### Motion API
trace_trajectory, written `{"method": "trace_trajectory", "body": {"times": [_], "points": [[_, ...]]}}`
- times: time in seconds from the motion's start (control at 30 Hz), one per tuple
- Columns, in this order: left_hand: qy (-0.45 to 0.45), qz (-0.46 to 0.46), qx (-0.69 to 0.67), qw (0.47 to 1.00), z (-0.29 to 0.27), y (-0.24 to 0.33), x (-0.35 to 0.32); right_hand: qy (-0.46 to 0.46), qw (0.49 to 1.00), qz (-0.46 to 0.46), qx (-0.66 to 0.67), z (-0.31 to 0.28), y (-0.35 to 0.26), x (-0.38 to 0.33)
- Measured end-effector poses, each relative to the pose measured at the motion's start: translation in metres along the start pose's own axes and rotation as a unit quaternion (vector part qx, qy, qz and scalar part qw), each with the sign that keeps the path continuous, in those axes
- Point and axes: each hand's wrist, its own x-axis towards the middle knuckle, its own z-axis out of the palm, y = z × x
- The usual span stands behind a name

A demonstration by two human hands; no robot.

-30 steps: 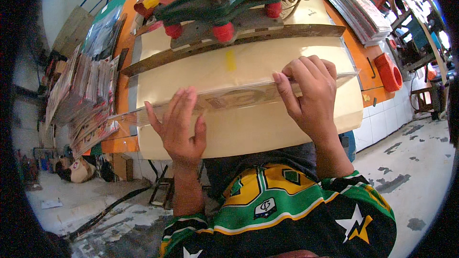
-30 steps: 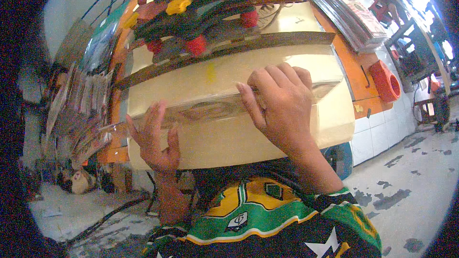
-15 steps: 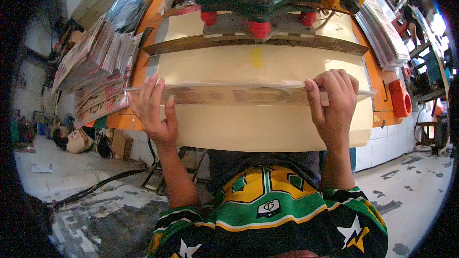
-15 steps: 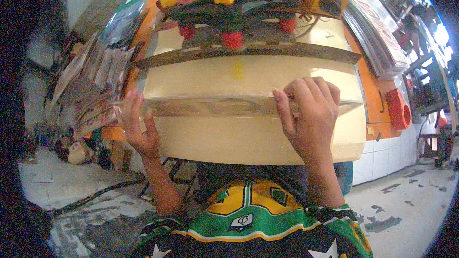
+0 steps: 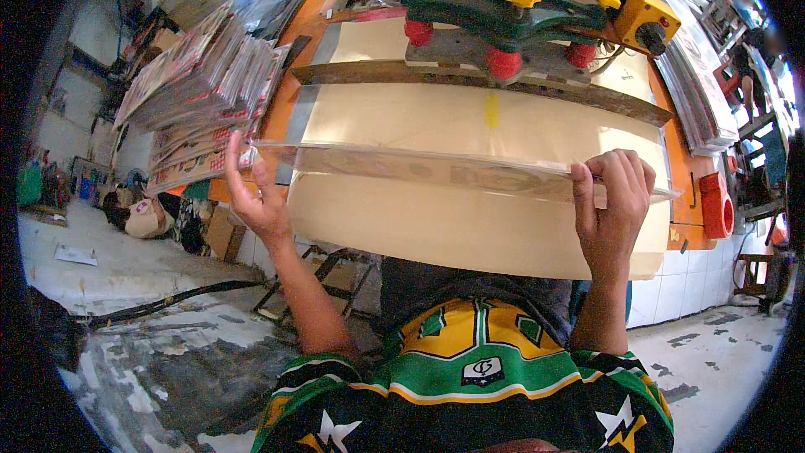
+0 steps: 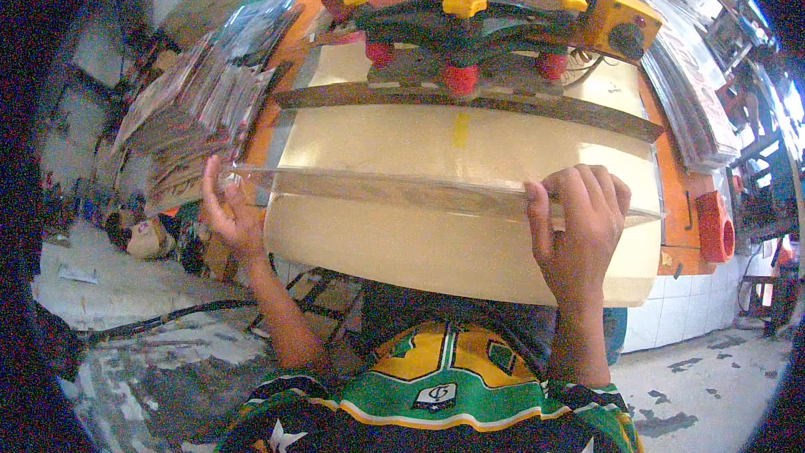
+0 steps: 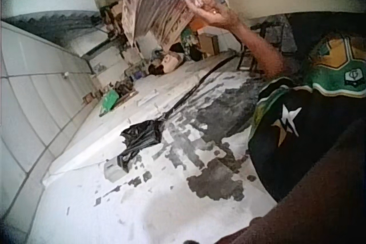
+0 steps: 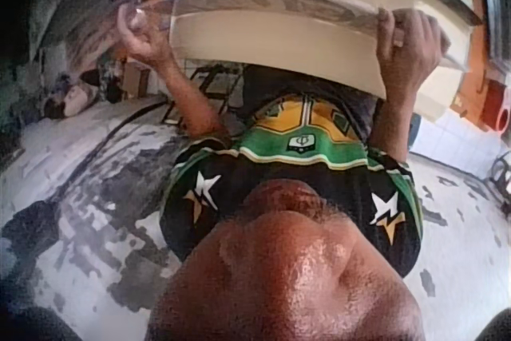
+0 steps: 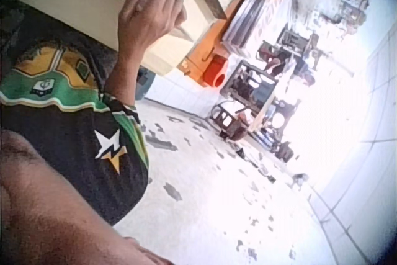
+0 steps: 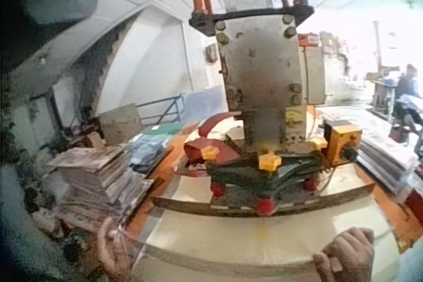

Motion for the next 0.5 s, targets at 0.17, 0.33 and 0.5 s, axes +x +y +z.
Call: {"method": "trace_trajectory", "body": {"times": [0.17,0.33,0.5], "points": [[-0.028,-0.180,-0.255,0.950,0.003,-0.010,-0.004,0.022,1.000,-0.007,0.015,0.000,0.003,-0.002],[-0.005,-0.260,-0.335,0.906,0.004,-0.013,-0.006,0.049,0.998,-0.008,0.027,-0.009,0.016,-0.010],[0.014,-0.293,-0.411,0.863,0.009,-0.016,0.001,0.090,0.994,0.001,-0.060,-0.036,0.050,-0.020]]}}
